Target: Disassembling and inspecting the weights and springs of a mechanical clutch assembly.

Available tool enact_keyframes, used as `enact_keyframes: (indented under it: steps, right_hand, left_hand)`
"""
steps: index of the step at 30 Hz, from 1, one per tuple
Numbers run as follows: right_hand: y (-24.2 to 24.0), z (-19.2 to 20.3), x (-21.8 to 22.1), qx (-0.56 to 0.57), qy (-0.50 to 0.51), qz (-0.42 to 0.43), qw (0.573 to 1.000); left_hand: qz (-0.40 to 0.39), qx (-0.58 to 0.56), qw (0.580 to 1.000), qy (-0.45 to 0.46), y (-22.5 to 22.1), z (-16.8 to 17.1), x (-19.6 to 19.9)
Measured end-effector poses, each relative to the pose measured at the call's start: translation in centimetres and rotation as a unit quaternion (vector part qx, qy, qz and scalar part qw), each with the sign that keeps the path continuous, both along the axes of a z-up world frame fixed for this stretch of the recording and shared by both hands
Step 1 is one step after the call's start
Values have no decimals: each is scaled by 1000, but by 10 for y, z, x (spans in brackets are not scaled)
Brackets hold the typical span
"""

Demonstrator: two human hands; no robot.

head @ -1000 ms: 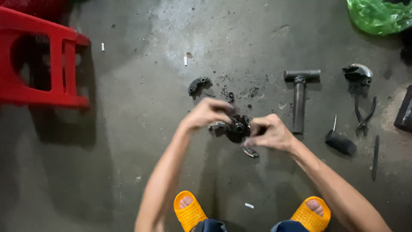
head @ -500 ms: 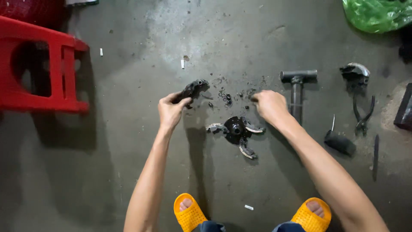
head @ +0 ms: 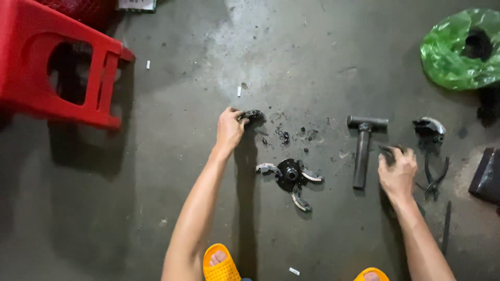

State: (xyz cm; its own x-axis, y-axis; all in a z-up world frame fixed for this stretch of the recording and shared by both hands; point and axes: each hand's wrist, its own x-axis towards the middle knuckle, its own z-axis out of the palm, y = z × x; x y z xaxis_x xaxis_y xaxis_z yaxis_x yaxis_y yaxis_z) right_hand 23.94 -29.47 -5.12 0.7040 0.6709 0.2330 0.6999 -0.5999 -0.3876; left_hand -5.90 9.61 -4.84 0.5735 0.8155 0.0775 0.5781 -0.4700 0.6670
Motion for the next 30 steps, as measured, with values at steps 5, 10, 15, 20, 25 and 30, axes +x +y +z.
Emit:
enact_keyframes:
  steps: [5,10,15,20,25,30]
  right_hand:
    - [15,27,-13,31,38,35,998]
    - [48,57,-40,4,60,75,995]
    - [86,109,-76,-71,61,178,980]
    - [117,144,-107,-174,37,244,953]
    - [157,139,-132,-319,26,318,893]
    - [231,128,-150,-360,-13,355,862]
  left_hand:
    - [-2,7,998,58,-9,6,2]
    - [-41,61,992,99,-9,-28,5]
    - [-28,73,993,89,-9,-16,11]
    - [-42,47,993,98,0,-44,10]
    - [-58,53,993,83,1,-44,4]
    - [-84,-27,996,-10,6,-4,-21]
